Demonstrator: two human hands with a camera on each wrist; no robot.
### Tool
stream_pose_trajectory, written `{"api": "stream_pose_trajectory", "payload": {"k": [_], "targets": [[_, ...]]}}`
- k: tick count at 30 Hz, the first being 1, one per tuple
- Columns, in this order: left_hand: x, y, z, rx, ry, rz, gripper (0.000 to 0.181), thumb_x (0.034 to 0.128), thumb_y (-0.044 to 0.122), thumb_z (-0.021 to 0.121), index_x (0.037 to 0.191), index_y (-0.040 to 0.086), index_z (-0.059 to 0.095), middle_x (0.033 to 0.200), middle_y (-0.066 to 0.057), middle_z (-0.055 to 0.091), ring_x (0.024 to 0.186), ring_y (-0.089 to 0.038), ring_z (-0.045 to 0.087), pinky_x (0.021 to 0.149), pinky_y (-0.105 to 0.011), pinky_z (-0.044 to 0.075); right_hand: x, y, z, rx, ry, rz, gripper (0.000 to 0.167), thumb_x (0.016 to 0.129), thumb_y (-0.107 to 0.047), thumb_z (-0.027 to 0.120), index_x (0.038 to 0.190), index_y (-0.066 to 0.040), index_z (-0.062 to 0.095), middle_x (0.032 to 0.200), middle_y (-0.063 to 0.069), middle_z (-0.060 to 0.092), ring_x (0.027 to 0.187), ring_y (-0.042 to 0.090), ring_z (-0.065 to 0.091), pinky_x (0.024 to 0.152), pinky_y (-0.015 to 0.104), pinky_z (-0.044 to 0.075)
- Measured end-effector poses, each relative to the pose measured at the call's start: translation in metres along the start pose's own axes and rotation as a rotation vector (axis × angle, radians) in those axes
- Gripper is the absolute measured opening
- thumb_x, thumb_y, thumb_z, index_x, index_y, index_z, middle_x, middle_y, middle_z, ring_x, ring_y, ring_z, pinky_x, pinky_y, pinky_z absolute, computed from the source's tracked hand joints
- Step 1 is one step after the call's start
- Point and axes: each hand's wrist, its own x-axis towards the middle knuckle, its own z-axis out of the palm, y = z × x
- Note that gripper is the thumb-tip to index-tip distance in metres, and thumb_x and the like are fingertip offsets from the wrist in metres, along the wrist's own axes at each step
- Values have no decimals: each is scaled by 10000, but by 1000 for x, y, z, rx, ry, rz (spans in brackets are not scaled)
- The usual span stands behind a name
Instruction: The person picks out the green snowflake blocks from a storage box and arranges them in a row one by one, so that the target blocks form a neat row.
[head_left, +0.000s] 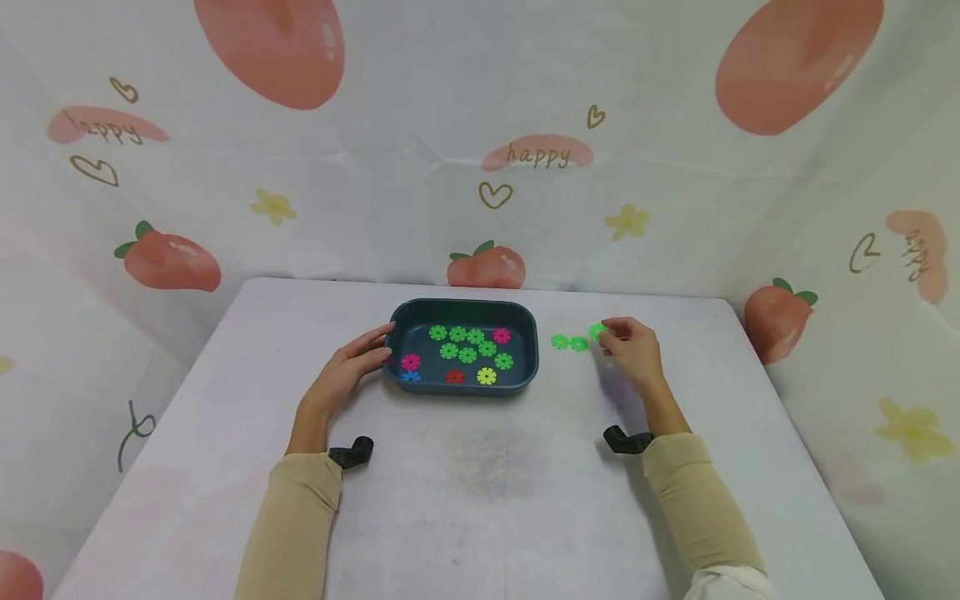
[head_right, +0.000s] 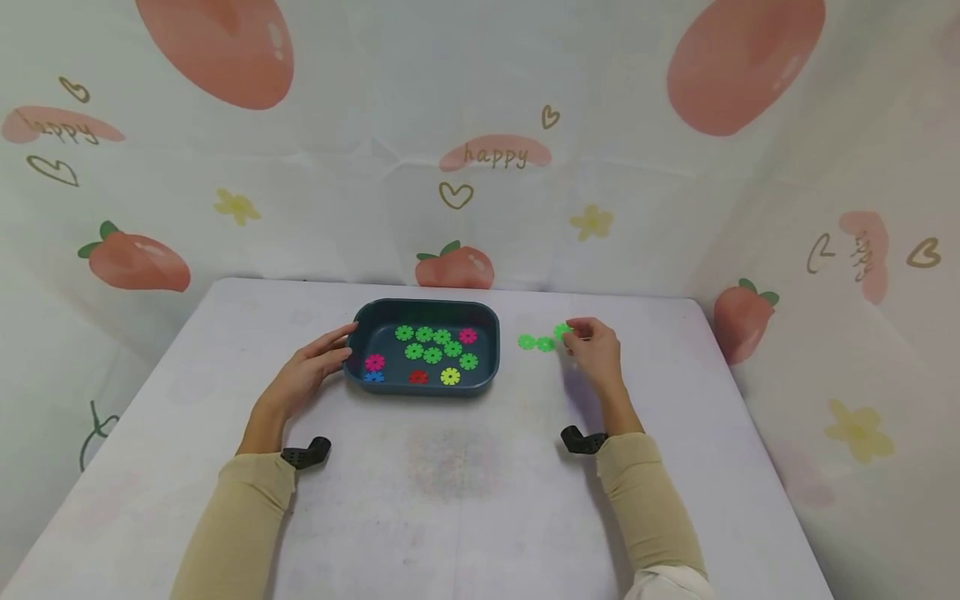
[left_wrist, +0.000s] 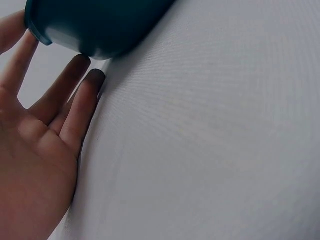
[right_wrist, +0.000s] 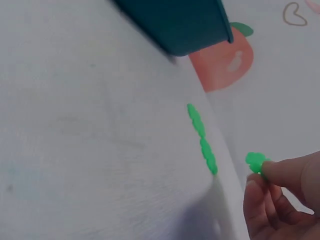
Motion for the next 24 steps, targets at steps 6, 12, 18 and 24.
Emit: {"api": "stream_pose_trajectory", "payload": {"k": [6,12,18,24], "targets": [[-1,0,-1,-3,6,-5,567,997,434,639,1530,358,464,1640,-67,375,1450,-312,435,1284,-532,210,3,9,2,-144,-2,-9,307,973,-152,630,1252,-32,679,1050,107,663,750,51,609,629,169,504],[-2,2,0,-13,4,-7,564,1010,407,627,1541,335,453,1645,-69,367,1455,-302,422,1286,-529,207,3,10,5,-241,30,-41,293,950,-140,616,1201,-15,702,1035,147,682,841,189,603,669,211,467],[-3,4,0,-17,11,-8,574,1004,404,638,1542,323,456,1640,-64,375,1461,-299,412,1286,-520,213,5,11,8,-358,52,-104,278,955,-125,606,1184,0,702,1039,181,686,905,302,607,727,296,441],[-2,3,0,-7,6,-9,569,1009,407,629,1544,327,451,1646,-70,367,1457,-305,419,1286,-530,212,7,10,9,-419,34,-88,286,956,-127,613,1192,4,707,1071,195,664,956,323,596,772,382,467]]}}
